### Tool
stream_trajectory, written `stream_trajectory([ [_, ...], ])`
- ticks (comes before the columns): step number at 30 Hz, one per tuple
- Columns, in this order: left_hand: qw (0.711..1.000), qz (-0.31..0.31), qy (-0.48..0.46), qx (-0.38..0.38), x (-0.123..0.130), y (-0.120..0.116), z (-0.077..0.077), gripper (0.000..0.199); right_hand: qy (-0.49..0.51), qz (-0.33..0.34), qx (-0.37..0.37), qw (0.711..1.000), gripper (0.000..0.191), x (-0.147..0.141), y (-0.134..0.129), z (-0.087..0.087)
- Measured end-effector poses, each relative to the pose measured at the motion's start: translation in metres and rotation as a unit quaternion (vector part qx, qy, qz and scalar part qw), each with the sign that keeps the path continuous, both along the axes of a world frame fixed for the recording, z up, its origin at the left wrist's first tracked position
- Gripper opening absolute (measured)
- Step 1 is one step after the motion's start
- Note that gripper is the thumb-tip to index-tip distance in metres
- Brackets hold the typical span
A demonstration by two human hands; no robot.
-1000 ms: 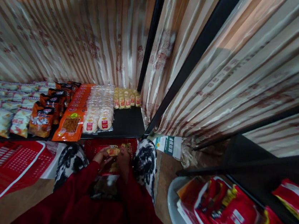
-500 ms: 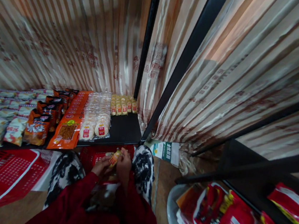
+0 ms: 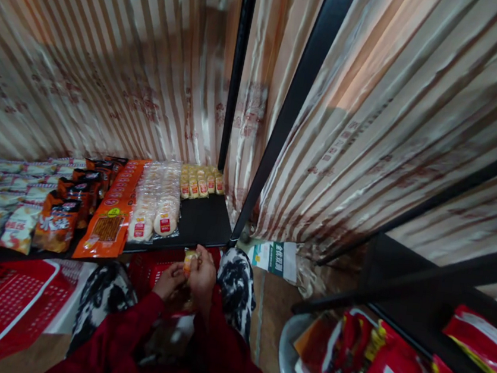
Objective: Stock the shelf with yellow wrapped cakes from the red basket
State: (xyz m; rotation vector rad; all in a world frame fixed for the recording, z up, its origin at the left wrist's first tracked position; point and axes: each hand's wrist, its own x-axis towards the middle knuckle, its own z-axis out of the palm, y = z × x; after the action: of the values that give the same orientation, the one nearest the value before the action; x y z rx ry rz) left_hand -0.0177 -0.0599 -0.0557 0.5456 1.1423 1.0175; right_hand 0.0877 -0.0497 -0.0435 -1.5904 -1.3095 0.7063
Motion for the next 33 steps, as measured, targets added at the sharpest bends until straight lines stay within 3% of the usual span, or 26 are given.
stream_trajectory([
  [7, 0.997, 0.048, 0.003, 0.067, 0.01, 0.022, 0.017, 0.033, 0.018, -0.007, 0.029, 0.999, 0.038, 0.005, 0.005, 0.022],
  [14, 0.993, 0.051, 0.043, 0.093, 0.022, 0.052, 0.034, 0.032, -0.087, -0.011, 0.031, 0.996, 0.034, 0.015, 0.015, 0.043],
  [22, 0.987, 0.089, 0.103, 0.083, 0.032, 0.075, 0.046, 0.026, -0.16, -0.041, 0.002, 0.986, 0.033, 0.012, 0.036, 0.038],
  [33, 0.974, 0.084, 0.202, 0.065, 0.047, 0.116, 0.054, 0.023, -0.144, -0.075, -0.002, 0.987, 0.04, 0.015, 0.074, 0.029],
])
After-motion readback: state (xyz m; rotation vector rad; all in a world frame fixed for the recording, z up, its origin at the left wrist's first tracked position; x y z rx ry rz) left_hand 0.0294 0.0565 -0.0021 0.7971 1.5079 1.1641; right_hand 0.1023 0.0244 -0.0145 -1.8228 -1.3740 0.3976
